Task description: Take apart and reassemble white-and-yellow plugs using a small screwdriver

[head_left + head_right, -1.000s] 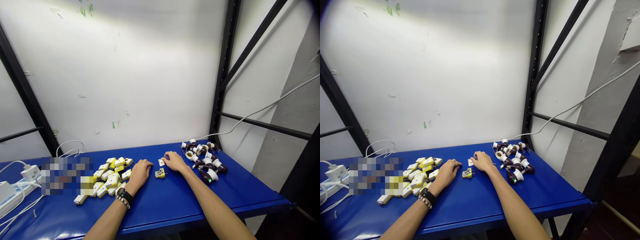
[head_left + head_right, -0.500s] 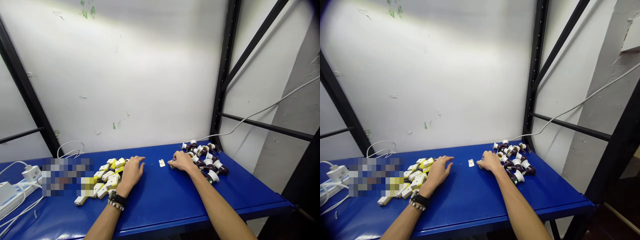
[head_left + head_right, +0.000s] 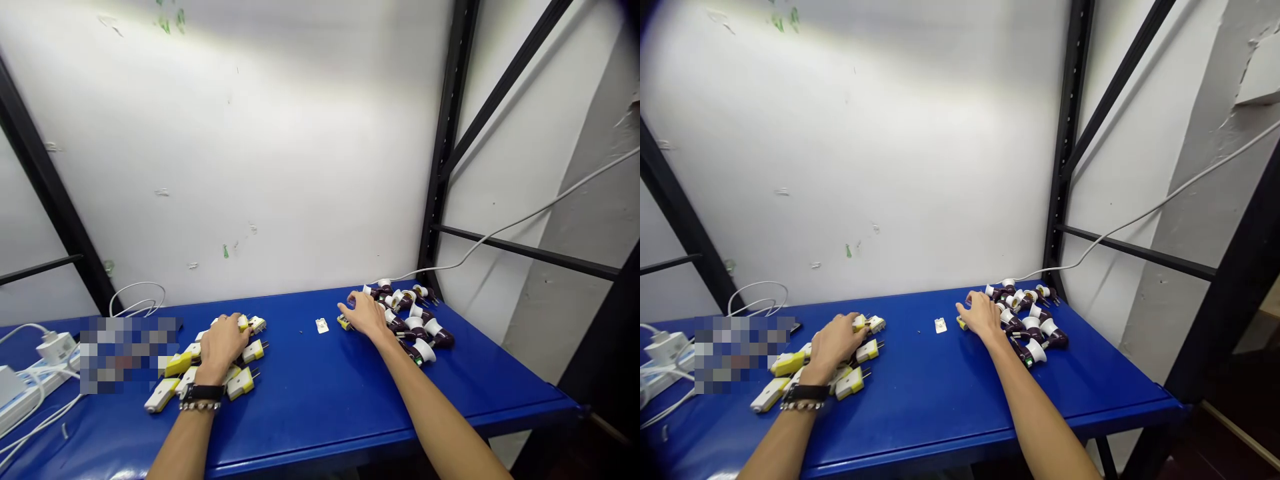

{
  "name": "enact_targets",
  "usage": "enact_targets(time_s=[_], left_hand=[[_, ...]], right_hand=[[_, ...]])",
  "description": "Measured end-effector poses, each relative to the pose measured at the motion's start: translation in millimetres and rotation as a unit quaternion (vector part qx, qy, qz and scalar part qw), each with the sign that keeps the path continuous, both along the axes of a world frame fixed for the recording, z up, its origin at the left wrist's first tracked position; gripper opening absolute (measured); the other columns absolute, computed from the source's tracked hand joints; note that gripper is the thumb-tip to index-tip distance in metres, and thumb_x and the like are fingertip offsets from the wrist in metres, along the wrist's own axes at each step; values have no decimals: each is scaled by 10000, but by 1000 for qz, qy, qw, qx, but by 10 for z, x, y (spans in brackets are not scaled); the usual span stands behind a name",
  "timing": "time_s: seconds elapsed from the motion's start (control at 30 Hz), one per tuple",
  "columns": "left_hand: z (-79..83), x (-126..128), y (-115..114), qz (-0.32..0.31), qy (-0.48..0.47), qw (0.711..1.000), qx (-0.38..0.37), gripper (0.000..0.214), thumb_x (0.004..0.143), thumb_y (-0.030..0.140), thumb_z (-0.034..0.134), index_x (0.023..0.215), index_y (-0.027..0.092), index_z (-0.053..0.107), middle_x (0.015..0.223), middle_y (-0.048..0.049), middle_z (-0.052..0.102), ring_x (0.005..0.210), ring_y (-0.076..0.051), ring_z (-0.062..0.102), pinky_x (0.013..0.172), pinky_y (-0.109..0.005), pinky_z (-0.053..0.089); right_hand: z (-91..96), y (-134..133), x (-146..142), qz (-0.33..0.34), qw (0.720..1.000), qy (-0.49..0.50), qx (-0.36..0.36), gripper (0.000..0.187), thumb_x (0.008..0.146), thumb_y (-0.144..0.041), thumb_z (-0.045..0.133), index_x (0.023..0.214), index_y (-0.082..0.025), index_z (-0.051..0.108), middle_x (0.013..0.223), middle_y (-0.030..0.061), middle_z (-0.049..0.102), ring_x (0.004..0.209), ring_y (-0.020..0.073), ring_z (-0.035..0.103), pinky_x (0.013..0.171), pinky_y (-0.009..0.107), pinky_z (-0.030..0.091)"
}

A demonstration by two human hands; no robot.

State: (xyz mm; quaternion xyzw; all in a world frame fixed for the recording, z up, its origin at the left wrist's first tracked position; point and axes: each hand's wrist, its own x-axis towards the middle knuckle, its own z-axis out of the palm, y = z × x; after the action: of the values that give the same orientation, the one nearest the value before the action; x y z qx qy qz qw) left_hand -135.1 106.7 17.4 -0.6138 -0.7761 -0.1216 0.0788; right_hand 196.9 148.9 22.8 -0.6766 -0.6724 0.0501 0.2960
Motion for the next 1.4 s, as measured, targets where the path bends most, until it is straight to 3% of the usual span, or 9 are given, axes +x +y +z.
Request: enact_targets(time_s=[0.1,0.23,0.33,0.53,0.77,1.07,1.2,1.3,1.4], left_hand=[[34,72,-17,-20,-22,998,53,452,935,416,567,1300,156,623,1189,-139,684,1067,-327,653,841,-353,481],[-30,407,-60,-175,-98,974,105,449,889,497,645,1246,227,682,1091,-79,727,1045,-277,642,874,-318,479],[-140,752,-128,-304,-147,939,60,453,832,498,719,1207,243,719,1005,-62,744,949,-261,645,837,-312,476],[-289,1074,-217,-413,-209,886,-34,387,805,449,754,1141,257,750,892,-32,730,799,-212,634,732,-280,440],[-327,1036,-204,-419,-230,878,-17,342,837,371,727,1144,221,737,902,-39,718,817,-203,634,761,-283,452],[-336,1035,-219,-420,-226,879,1,312,815,319,750,1115,239,729,970,-40,734,887,-227,644,807,-309,464],[-333,1074,-223,-434,-287,852,50,212,881,256,657,1079,230,728,1021,-39,746,946,-218,653,862,-303,480],[-327,1120,-219,-440,-350,826,43,247,969,244,507,1052,206,737,962,-36,767,852,-187,680,808,-274,506],[-326,1145,-214,-433,-366,823,36,268,978,256,488,992,185,747,890,-36,774,778,-180,689,747,-260,515]], right_hand=[[32,-21,-41,27,997,44,51,238,940,-375,534,934,-205,699,1000,93,716,945,242,661,775,298,440],[96,-79,-128,73,980,122,139,347,1008,-396,407,987,-204,695,1016,81,714,948,217,636,855,294,440],[122,-117,-185,91,962,188,176,462,1008,-517,369,959,-179,680,883,80,704,815,216,629,771,302,470],[65,-193,-348,164,930,290,158,524,985,-642,324,893,-193,579,740,43,658,497,146,574,471,253,442],[-20,-356,-570,251,917,286,120,367,989,-538,419,851,-221,542,680,4,640,509,136,597,528,244,491],[-33,-395,-582,276,924,241,107,325,988,-487,421,854,-226,561,664,6,638,574,153,592,576,247,478],[-3,-419,-583,287,929,214,94,320,988,-476,425,845,-229,572,680,0,630,596,153,593,590,240,470],[8,-427,-580,293,930,206,89,327,994,-474,415,844,-229,572,698,1,630,613,154,598,595,239,469],[2,-428,-573,297,928,201,103,322,1000,-461,410,856,-226,575,711,6,629,616,155,595,602,242,469]])
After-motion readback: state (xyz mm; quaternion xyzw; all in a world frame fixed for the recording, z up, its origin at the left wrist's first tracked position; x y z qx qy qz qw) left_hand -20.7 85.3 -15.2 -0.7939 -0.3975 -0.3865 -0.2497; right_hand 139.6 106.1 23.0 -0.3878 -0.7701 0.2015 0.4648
